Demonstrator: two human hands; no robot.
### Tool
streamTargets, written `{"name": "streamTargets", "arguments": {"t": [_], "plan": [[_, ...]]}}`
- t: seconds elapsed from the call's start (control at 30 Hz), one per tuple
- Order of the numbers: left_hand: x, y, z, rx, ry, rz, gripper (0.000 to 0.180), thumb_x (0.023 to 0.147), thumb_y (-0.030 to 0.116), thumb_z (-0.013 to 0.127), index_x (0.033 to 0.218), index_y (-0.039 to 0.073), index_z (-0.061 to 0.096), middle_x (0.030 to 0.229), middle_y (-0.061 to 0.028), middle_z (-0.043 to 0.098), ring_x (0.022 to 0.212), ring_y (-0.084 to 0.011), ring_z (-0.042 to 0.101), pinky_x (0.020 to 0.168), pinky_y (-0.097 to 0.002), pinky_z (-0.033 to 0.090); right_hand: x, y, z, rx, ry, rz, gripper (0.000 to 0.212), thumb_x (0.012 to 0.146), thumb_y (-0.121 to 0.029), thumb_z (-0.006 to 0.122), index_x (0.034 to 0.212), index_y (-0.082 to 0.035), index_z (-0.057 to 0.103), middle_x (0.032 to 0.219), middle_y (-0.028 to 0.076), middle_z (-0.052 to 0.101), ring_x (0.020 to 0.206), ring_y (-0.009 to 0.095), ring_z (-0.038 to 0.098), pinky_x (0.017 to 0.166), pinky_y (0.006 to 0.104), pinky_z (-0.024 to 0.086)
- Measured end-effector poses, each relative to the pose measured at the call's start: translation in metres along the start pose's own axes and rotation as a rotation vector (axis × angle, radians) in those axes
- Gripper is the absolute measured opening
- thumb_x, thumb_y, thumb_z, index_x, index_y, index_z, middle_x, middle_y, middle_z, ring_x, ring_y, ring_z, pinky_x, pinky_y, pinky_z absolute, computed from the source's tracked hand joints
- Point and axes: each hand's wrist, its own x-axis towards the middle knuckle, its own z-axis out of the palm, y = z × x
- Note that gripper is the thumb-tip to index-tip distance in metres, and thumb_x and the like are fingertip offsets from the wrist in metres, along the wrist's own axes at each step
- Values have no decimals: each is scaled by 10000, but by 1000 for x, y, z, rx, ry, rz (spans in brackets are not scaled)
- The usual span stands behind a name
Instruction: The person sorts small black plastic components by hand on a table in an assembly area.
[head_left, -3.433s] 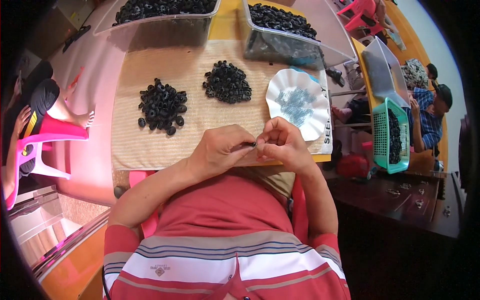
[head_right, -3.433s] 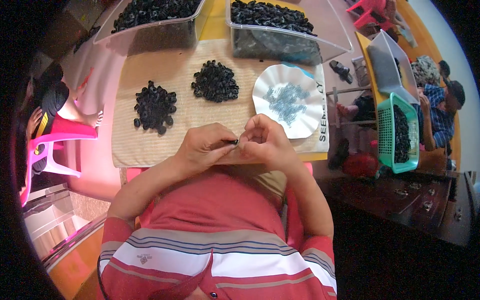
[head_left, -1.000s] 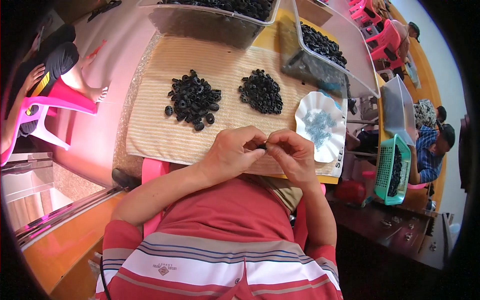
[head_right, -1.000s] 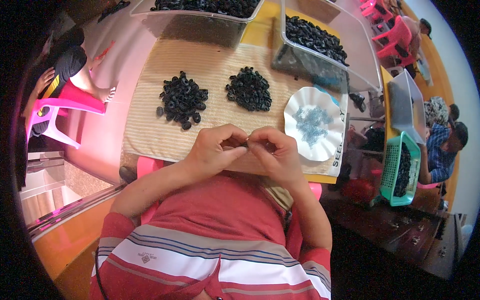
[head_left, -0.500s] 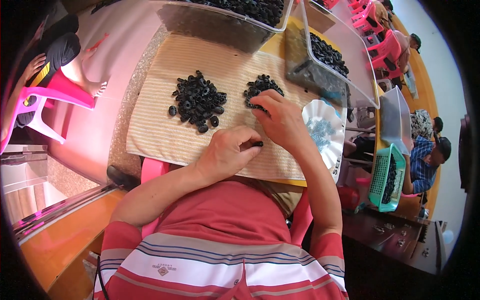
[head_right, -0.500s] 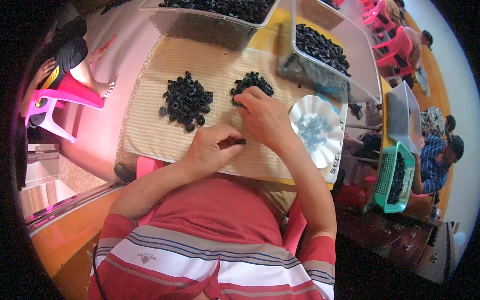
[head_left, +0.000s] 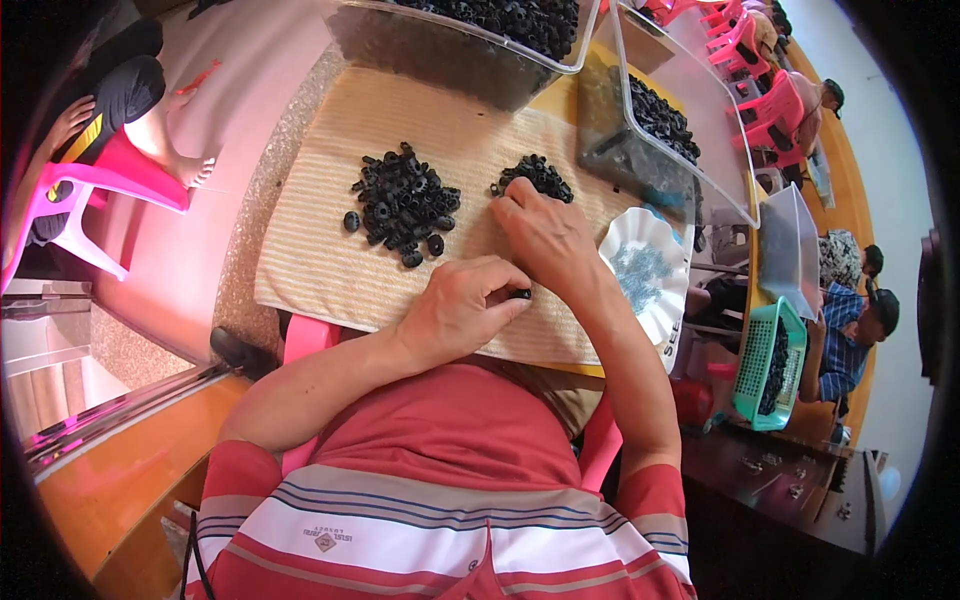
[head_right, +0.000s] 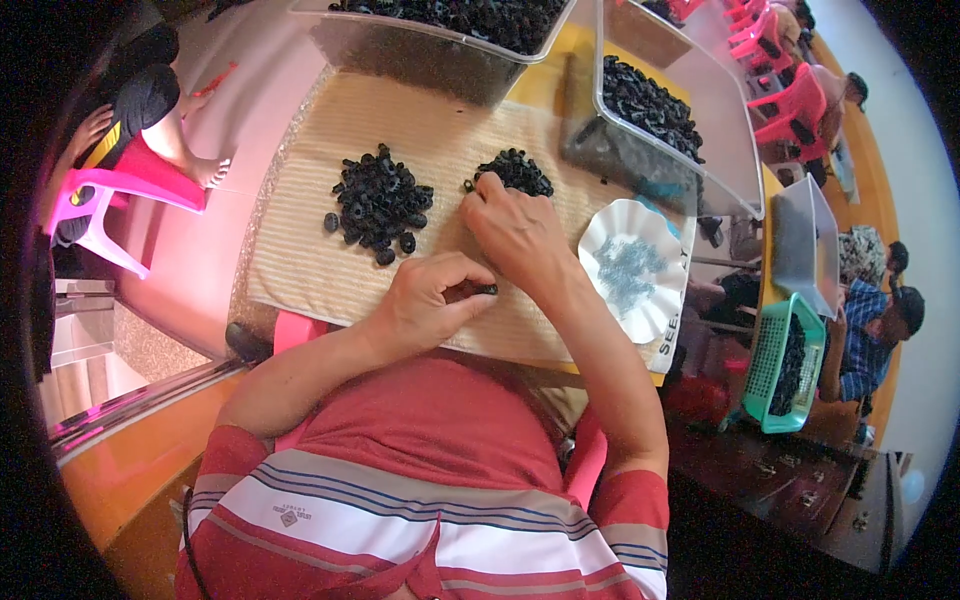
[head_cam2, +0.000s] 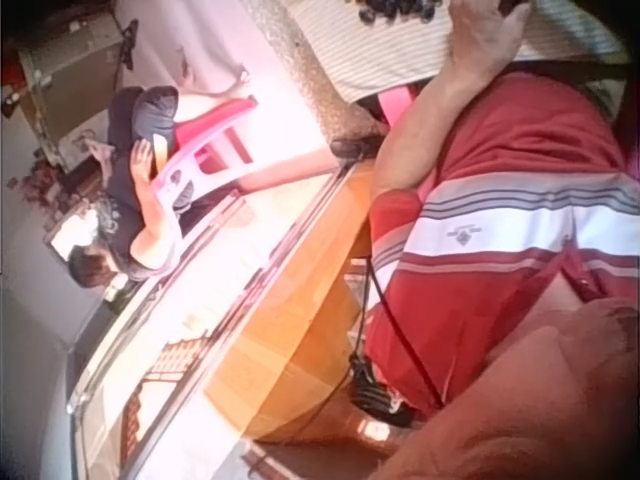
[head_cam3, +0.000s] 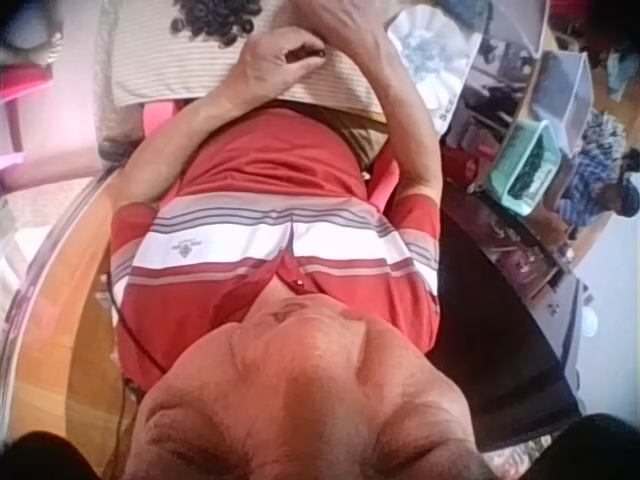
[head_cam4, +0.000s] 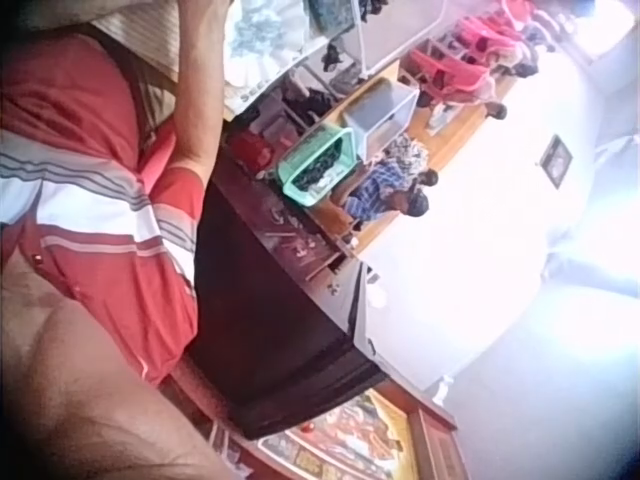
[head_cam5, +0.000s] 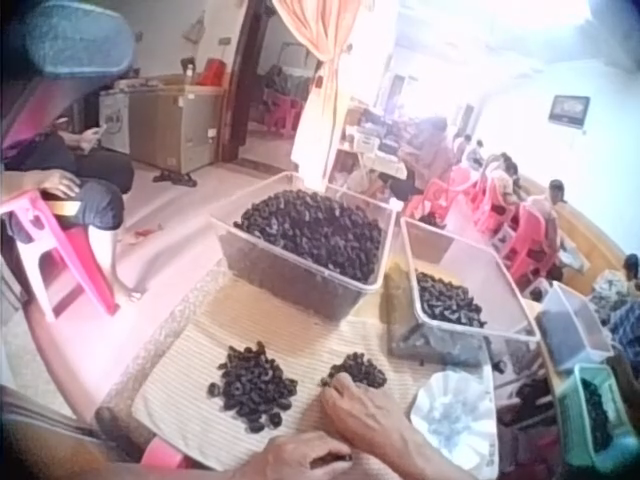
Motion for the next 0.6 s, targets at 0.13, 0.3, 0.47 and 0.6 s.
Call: {"name": "streamTargets", "arguments": {"t": [0.13,0.3,0.47,0.6], "plan": [[-3,-5,2,8,14,18,195,828,69,788,1001,27,709,871,-143,705,762,-286,716,683,-389,562,2,-8,-8,-20,-47,32,127,868,-100,601,959,-26,652,1041,149,628,857,350,720,711,460,568],[-4,-9,3,40,30,58,211,810,74,791,998,24,708,873,-150,704,765,-295,714,683,-396,561,3,-10,-11,-41,-51,31,120,852,-86,609,924,-1,655,1012,179,645,856,364,723,711,473,569],[-5,-9,3,29,25,42,210,810,75,791,995,22,708,875,-154,705,765,-301,711,683,-396,558,6,-8,-9,-6,-70,53,131,841,-96,618,915,2,663,988,188,676,867,388,716,736,490,567],[-3,-9,3,42,38,89,205,812,67,790,995,24,708,871,-151,704,761,-295,712,680,-392,558,8,-9,-9,38,-69,97,136,853,-106,613,928,-8,670,967,183,685,872,399,711,744,491,565]]}}
